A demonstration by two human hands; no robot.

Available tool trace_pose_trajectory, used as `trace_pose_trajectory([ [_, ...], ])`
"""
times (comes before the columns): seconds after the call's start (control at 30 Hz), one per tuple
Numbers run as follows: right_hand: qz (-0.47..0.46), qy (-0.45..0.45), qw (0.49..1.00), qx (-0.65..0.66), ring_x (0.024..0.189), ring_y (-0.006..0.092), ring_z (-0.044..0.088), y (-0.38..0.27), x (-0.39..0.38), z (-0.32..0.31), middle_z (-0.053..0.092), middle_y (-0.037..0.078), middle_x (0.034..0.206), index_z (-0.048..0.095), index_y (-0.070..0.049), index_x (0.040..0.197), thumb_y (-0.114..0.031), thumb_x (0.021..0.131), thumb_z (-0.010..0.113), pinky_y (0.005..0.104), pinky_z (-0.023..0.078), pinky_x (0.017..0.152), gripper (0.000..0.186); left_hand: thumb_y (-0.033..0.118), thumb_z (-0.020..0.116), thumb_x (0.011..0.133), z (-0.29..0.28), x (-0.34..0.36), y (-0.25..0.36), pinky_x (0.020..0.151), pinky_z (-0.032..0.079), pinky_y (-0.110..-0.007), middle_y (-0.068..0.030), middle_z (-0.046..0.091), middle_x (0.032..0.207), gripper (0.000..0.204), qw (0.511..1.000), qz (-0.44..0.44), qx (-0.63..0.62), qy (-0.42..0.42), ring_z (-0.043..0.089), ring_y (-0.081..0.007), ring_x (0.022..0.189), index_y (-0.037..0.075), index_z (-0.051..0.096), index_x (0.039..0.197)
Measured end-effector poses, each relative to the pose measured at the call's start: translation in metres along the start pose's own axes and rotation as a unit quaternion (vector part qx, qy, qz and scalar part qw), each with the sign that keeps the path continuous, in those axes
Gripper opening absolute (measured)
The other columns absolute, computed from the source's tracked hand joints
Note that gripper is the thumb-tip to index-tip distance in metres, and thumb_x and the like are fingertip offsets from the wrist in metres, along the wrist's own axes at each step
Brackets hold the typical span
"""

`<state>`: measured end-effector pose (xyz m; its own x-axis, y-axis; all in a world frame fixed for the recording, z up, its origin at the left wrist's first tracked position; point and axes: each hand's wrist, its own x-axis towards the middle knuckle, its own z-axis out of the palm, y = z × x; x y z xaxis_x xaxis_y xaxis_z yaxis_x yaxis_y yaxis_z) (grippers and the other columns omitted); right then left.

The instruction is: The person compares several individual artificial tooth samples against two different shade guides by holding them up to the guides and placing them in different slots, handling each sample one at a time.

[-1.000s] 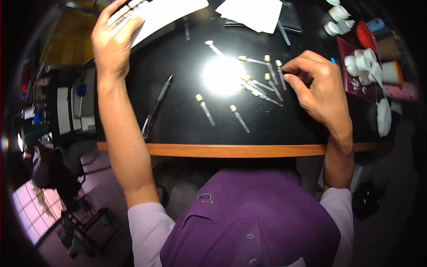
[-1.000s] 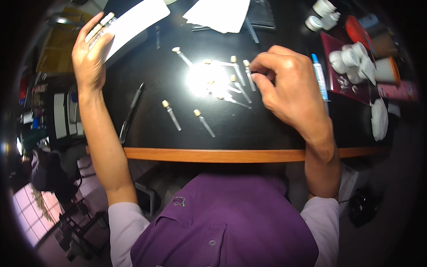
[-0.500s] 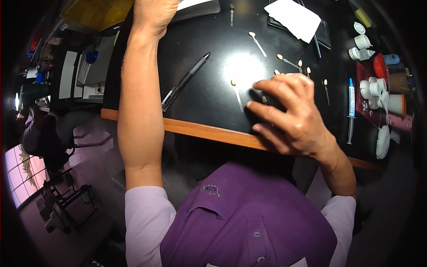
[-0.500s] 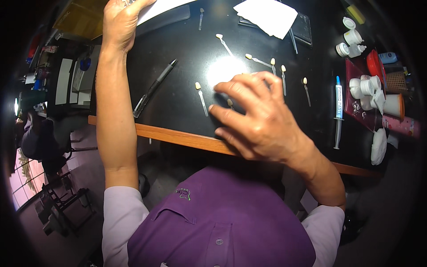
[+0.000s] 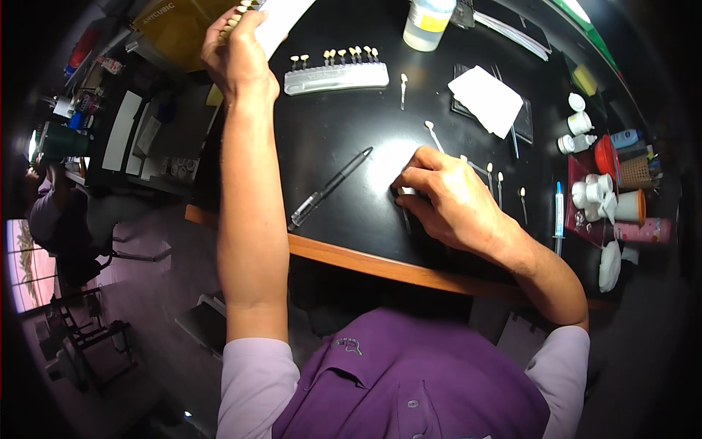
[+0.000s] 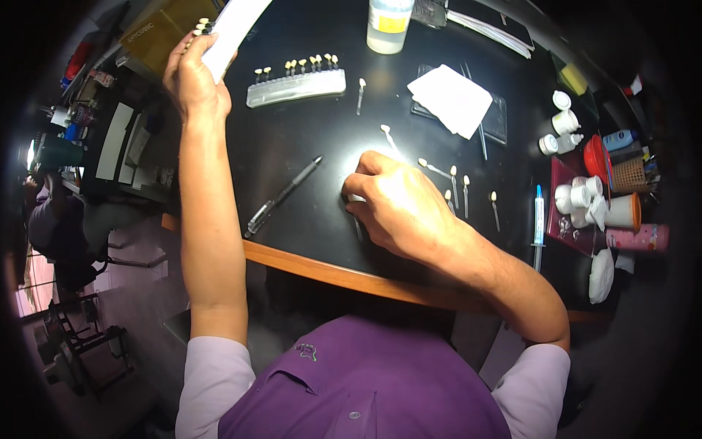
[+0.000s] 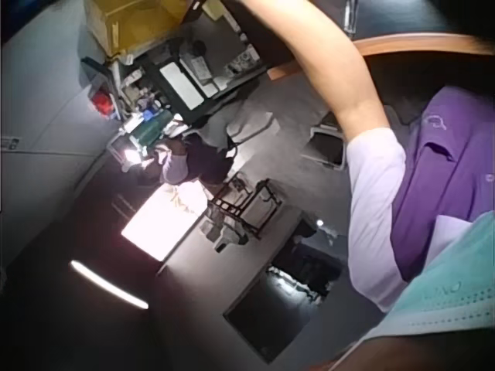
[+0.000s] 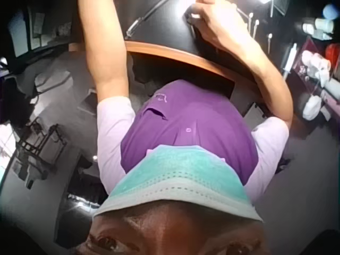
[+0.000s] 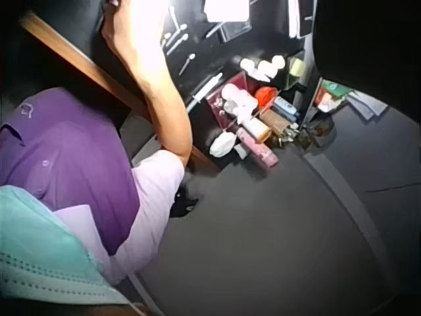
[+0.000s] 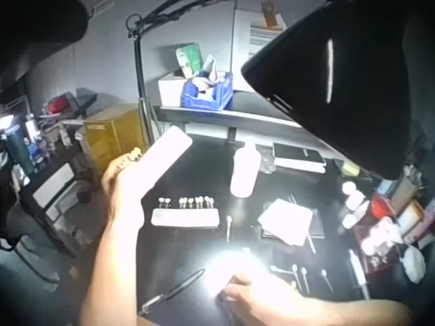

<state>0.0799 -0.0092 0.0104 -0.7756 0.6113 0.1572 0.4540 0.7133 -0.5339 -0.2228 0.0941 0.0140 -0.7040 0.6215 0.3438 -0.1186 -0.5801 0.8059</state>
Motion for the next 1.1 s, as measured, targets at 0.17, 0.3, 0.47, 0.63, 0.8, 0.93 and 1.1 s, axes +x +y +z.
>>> trace_pose_trajectory([
  [0.17,0.095,-0.045,0.987,0.119,0.085,0.0337,0.072,-0.002,0.03,-0.019,0.072,0.019,0.086,0.071,0.0,0.091,-0.004,0.086,0.072,0.0395,0.056,0.077,0.007,0.0,0.072,0.079,0.001,-0.007,0.008,0.079,0.062,-0.04,-0.0148,0.068,0.106,0.033,1.0,-0.015,-0.004,0.008,0.071,-0.0276,0.096,-0.005,0.064,0.11],
  [0.3,0.064,0.133,0.986,0.076,0.08,0.0248,0.073,0.032,0.085,-0.033,0.075,0.012,0.085,0.073,-0.004,0.093,-0.014,0.09,0.072,0.0375,0.056,0.078,0.011,0.0,0.073,0.078,0.013,-0.014,0.009,0.092,0.056,-0.037,-0.0139,0.068,0.106,0.033,0.999,-0.017,-0.022,0.016,0.068,-0.0239,0.1,-0.004,0.064,0.11],
  [0.47,0.099,0.242,0.965,0.027,0.073,0.0214,0.072,0.05,0.161,-0.033,0.073,0.012,0.076,0.076,-0.003,0.094,-0.015,0.091,0.071,0.0367,0.056,0.074,0.013,-0.001,0.073,0.077,0.01,-0.007,0.004,0.099,0.05,-0.034,-0.0107,0.069,0.102,0.031,0.999,-0.01,-0.017,0.032,0.065,-0.0189,0.1,-0.003,0.065,0.107],
  [0.63,0.115,0.227,0.966,0.032,0.078,0.019,0.072,0.08,0.201,-0.01,0.075,0.011,0.082,0.077,-0.004,0.096,-0.018,0.091,0.075,0.0358,0.057,0.078,0.015,0.0,0.074,0.076,0.014,-0.016,0.007,0.099,0.049,-0.033,-0.0098,0.069,0.101,0.033,1.0,-0.012,-0.007,0.023,0.065,-0.0181,0.098,-0.003,0.065,0.107],
  [0.8,0.204,0.175,0.961,0.069,0.083,0.0157,0.072,0.074,0.201,-0.001,0.077,0.009,0.087,0.078,-0.004,0.099,-0.021,0.093,0.076,0.0339,0.056,0.081,0.018,0.001,0.074,0.076,0.007,-0.011,0.004,0.099,0.049,-0.033,-0.0102,0.069,0.101,0.034,1.0,-0.005,-0.009,0.018,0.065,-0.0184,0.098,-0.003,0.065,0.109],
  [0.93,0.196,0.171,0.965,0.012,0.084,0.0181,0.073,0.079,0.193,-0.004,0.077,0.011,0.087,0.079,-0.005,0.099,-0.023,0.091,0.077,0.0347,0.057,0.081,0.02,0.0,0.074,0.076,0.007,-0.007,-0.004,0.096,0.05,-0.033,-0.0107,0.069,0.101,0.033,1.0,0.011,-0.016,0.005,0.066,-0.0196,0.098,-0.003,0.066,0.108],
  [1.1,0.099,0.173,0.976,-0.083,0.088,0.0307,0.075,0.072,0.173,-0.028,0.077,0.016,0.089,0.078,-0.003,0.097,-0.018,0.085,0.072,0.0393,0.058,0.085,0.02,-0.003,0.075,0.076,0.006,0.0,-0.009,0.091,0.054,-0.032,-0.0109,0.069,0.097,0.032,1.0,-0.001,-0.025,0.007,0.067,-0.0201,0.093,-0.006,0.065,0.106],
])
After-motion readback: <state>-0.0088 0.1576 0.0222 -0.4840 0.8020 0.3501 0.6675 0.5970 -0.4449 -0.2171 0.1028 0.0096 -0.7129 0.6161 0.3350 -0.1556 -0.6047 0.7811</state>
